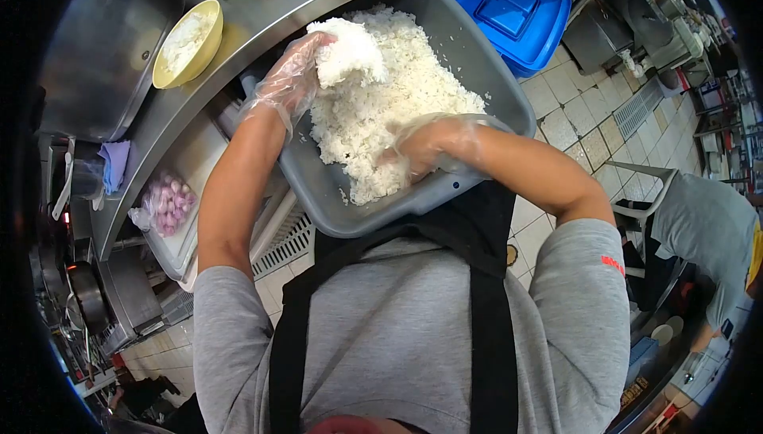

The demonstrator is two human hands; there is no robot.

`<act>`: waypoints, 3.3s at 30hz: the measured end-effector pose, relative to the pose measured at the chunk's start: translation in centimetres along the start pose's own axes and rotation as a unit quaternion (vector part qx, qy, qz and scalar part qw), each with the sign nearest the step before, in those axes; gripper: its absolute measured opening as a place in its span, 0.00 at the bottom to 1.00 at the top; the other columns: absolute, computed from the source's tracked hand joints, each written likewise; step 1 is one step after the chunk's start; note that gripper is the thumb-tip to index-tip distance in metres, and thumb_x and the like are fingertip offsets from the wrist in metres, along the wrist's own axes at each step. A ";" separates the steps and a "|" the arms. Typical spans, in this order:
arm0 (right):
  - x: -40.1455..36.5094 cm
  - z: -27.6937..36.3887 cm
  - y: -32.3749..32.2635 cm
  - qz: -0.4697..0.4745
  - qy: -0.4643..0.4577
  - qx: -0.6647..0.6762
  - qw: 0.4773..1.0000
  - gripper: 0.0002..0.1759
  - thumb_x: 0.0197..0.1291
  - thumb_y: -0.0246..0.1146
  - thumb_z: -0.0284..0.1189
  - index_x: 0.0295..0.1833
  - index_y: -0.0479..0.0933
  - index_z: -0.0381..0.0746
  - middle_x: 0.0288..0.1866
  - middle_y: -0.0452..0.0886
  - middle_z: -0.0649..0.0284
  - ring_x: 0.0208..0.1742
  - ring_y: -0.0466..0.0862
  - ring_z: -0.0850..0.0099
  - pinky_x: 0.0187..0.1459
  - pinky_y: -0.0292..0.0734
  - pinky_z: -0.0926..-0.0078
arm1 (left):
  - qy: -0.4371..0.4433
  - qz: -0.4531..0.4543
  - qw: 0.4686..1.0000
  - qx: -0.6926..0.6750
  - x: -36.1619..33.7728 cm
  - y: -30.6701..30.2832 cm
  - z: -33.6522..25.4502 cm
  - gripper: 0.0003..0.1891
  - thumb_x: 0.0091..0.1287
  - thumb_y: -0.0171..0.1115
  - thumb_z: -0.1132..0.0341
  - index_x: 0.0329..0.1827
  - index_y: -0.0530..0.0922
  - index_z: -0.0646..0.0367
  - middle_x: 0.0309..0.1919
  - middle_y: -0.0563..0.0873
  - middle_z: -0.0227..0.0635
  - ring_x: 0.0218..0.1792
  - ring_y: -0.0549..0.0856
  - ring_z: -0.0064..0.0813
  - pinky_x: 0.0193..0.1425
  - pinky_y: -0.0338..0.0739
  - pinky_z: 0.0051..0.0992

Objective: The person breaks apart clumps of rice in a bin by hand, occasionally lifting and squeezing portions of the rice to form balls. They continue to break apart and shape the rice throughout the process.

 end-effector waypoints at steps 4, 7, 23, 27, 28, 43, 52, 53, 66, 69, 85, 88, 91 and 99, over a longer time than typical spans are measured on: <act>-5.6 -1.8 -3.8 -0.120 -0.032 0.082 0.989 0.42 0.55 0.64 0.47 0.73 0.57 0.48 0.73 0.57 0.46 0.68 0.67 0.54 0.67 0.62 0.60 | 0.017 0.017 1.000 -0.018 0.1 0.0 -0.1 0.21 0.59 0.64 0.58 0.52 0.74 0.57 0.48 0.81 0.37 0.47 0.81 0.34 0.50 0.78 0.41; -7.0 -7.5 -3.2 -0.088 0.183 0.129 0.971 0.41 0.56 0.64 0.47 0.71 0.59 0.41 0.60 0.72 0.44 0.58 0.76 0.54 0.59 0.70 0.64 | 0.028 0.013 0.999 -0.024 0.9 -0.6 0.0 0.21 0.59 0.63 0.58 0.53 0.74 0.57 0.48 0.81 0.37 0.47 0.82 0.36 0.47 0.80 0.44; -2.2 -5.5 -10.1 -0.307 -0.204 0.683 0.631 0.52 0.55 0.68 0.45 0.77 0.43 0.48 0.74 0.53 0.51 0.70 0.63 0.62 0.63 0.65 0.54 | 0.087 0.066 0.993 0.054 1.2 0.7 -0.2 0.32 0.54 0.70 0.62 0.62 0.68 0.59 0.53 0.78 0.37 0.53 0.79 0.31 0.55 0.76 0.35; -2.0 -6.2 -11.4 -0.373 -0.205 0.613 0.665 0.51 0.50 0.68 0.36 0.76 0.46 0.46 0.69 0.62 0.52 0.69 0.64 0.64 0.65 0.61 0.66 | 0.152 0.106 0.977 0.109 1.5 1.2 -0.4 0.39 0.52 0.71 0.65 0.67 0.61 0.60 0.55 0.76 0.36 0.56 0.76 0.30 0.57 0.73 0.31; -2.2 -6.0 -11.6 -0.394 -0.212 0.595 0.668 0.50 0.48 0.68 0.34 0.75 0.48 0.45 0.67 0.64 0.53 0.68 0.65 0.65 0.65 0.61 0.68 | 0.152 0.099 0.977 0.116 1.2 1.4 -0.4 0.40 0.52 0.70 0.66 0.68 0.60 0.61 0.56 0.76 0.36 0.56 0.76 0.30 0.58 0.72 0.31; -0.7 -7.6 -10.7 -0.526 -0.286 0.555 0.577 0.40 0.47 0.67 0.22 0.68 0.61 0.42 0.56 0.75 0.60 0.56 0.76 0.73 0.58 0.68 0.78 | 0.217 0.043 0.972 0.079 2.8 2.3 0.9 0.38 0.48 0.69 0.78 0.66 0.65 0.62 0.56 0.77 0.36 0.57 0.76 0.28 0.62 0.70 0.27; -2.1 -7.7 -11.1 -0.598 -0.142 0.391 0.685 0.47 0.44 0.73 0.25 0.71 0.58 0.43 0.61 0.74 0.59 0.62 0.73 0.72 0.63 0.67 0.75 | 0.277 -0.053 0.922 0.264 4.2 0.9 1.9 0.44 0.46 0.75 0.76 0.68 0.61 0.59 0.57 0.77 0.36 0.57 0.76 0.28 0.63 0.70 0.28; -2.1 -7.7 -11.2 -0.589 -0.171 0.407 0.677 0.47 0.44 0.73 0.25 0.71 0.58 0.43 0.63 0.73 0.58 0.63 0.72 0.71 0.63 0.66 0.75 | 0.273 -0.058 0.912 0.302 3.9 1.1 1.8 0.45 0.47 0.76 0.72 0.69 0.59 0.60 0.57 0.77 0.38 0.58 0.76 0.29 0.63 0.69 0.28; -4.8 -7.0 -11.8 -0.491 -0.195 0.437 0.728 0.50 0.43 0.73 0.25 0.72 0.54 0.44 0.64 0.69 0.57 0.66 0.67 0.67 0.66 0.61 0.71 | 0.159 0.098 0.961 0.205 2.7 4.3 -0.7 0.44 0.54 0.73 0.51 0.67 0.61 0.68 0.58 0.74 0.42 0.59 0.74 0.31 0.64 0.66 0.26; -4.9 -7.1 -12.0 -0.485 -0.200 0.471 0.710 0.45 0.42 0.71 0.26 0.68 0.58 0.43 0.61 0.71 0.59 0.64 0.69 0.69 0.64 0.63 0.73 | 0.168 0.089 0.954 0.232 3.1 5.2 -0.7 0.41 0.54 0.73 0.51 0.63 0.65 0.69 0.54 0.77 0.42 0.56 0.76 0.29 0.61 0.68 0.25; -4.2 -8.7 -11.9 -0.583 -0.157 0.523 0.602 0.27 0.44 0.70 0.25 0.54 0.71 0.40 0.44 0.79 0.66 0.45 0.78 0.77 0.49 0.73 0.80 | 0.250 -0.008 0.957 0.150 3.9 5.2 -1.1 0.17 0.59 0.69 0.65 0.45 0.78 0.69 0.37 0.84 0.34 0.36 0.80 0.20 0.42 0.76 0.21; -4.7 -8.0 -12.1 -0.605 -0.191 0.509 0.582 0.28 0.45 0.72 0.28 0.55 0.72 0.38 0.45 0.80 0.65 0.46 0.78 0.76 0.50 0.74 0.80 | 0.245 -0.032 0.961 0.124 4.3 4.9 -1.4 0.16 0.60 0.69 0.66 0.45 0.78 0.69 0.36 0.85 0.35 0.34 0.80 0.20 0.39 0.76 0.23; -5.0 -7.7 -12.0 -0.590 -0.179 0.542 0.572 0.28 0.47 0.73 0.31 0.54 0.73 0.35 0.46 0.81 0.63 0.46 0.80 0.74 0.50 0.75 0.77 | 0.183 -0.099 0.957 0.202 4.4 4.2 -1.2 0.23 0.60 0.68 0.56 0.48 0.78 0.69 0.38 0.84 0.38 0.35 0.81 0.24 0.40 0.77 0.27; -2.4 -13.4 -10.1 -0.621 0.020 0.507 0.597 0.42 0.49 0.74 0.41 0.64 0.62 0.33 0.54 0.77 0.53 0.57 0.75 0.66 0.60 0.69 0.68 | 0.014 0.022 0.993 -0.118 4.9 5.5 1.5 0.41 0.65 0.51 0.37 0.67 0.61 0.65 0.62 0.72 0.44 0.60 0.74 0.35 0.65 0.67 0.37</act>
Point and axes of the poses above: each hand's wrist, its own x-axis towards the middle knuckle, its own y-axis out of the palm, z = x × y, the point moved 6 cm from there along x, towards the middle knuckle
